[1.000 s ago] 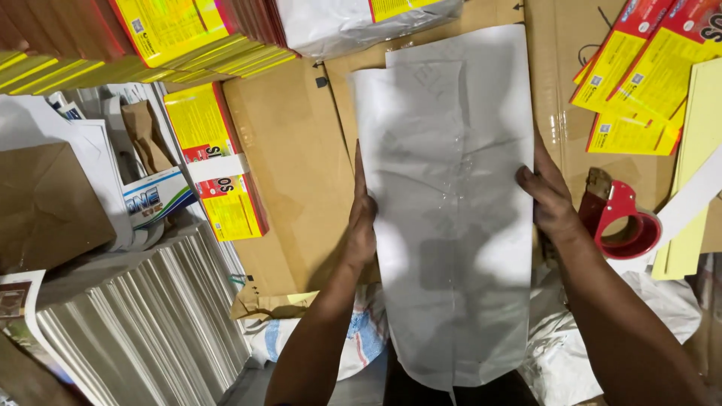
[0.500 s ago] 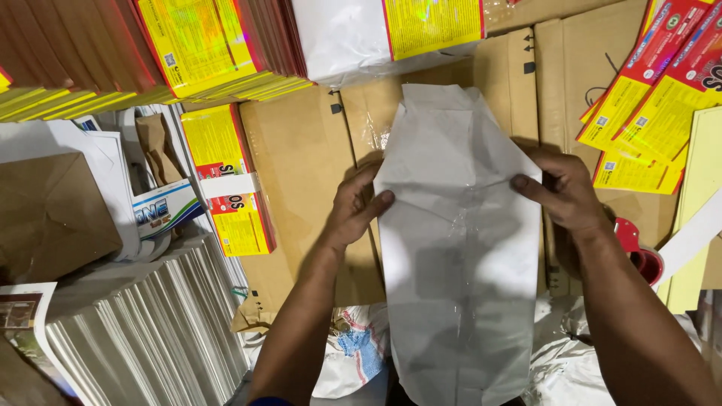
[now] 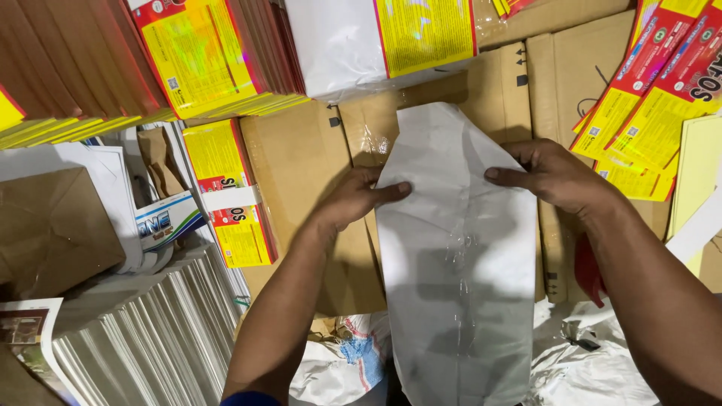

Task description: The person stacks bundles of yellow and red printed materials, wraps a bundle in white paper, and uses a tape dispenser to seal the package before placing it into a large white bag.

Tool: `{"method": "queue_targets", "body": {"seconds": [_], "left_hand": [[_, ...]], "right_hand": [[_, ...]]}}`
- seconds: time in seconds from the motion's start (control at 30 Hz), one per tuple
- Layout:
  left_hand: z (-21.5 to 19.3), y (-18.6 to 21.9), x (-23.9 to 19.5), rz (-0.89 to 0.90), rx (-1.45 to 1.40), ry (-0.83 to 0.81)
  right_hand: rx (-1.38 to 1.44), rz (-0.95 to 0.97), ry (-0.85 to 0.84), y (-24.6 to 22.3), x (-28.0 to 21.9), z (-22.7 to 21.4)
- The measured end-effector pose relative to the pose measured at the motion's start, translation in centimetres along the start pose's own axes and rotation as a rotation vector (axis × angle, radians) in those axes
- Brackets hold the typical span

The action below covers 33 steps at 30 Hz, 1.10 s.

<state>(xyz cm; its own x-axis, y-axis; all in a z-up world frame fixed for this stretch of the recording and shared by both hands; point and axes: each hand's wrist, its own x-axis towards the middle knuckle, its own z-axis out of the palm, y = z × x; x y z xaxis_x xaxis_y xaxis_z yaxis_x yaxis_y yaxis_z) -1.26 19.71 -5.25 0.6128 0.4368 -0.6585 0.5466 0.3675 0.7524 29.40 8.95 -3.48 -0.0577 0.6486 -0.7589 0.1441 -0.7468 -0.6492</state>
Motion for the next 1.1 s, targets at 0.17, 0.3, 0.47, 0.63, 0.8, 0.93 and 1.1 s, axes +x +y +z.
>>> {"method": "queue_targets", "body": {"seconds": [0.17, 0.3, 0.47, 0.63, 0.8, 0.93, 1.1], "left_hand": [[1.2, 1.4, 1.5, -0.247, -0.166, 0.154], [1.2, 0.2, 3.9, -0.157, -0.097, 0.136], [-0.7, 2.0, 3.7, -0.081, 0.288, 0.006], [-2.3, -1.5, 1.3, 0.103, 0.303, -0.050], [-1.4, -1.4, -2.5, 0.533, 0.250, 0.023], [-1.7, -2.0, -1.6, 0.537, 0.453, 0.092], [-1.4, 4.6, -1.7, -0.196, 0.622, -0.102]], "right_hand": [[-0.070, 0.082, 0.054, -0.5, 1.4, 0.0], [0.046, 0.054, -0.100, -1.0, 3.1, -0.5], [-0.510, 0.065, -0.121, -3.0, 2.4, -1.0], [-0.415, -0.080, -0.120, 5.7, 1.6, -3.8], [0.090, -0.171, -0.025, 9.5, -0.3, -1.4], [0.139, -0.373, -0.027, 8.8, 1.6, -1.0], [-0.161, 0.036, -0.121, 10.3, 5.4, -2.9]]}}
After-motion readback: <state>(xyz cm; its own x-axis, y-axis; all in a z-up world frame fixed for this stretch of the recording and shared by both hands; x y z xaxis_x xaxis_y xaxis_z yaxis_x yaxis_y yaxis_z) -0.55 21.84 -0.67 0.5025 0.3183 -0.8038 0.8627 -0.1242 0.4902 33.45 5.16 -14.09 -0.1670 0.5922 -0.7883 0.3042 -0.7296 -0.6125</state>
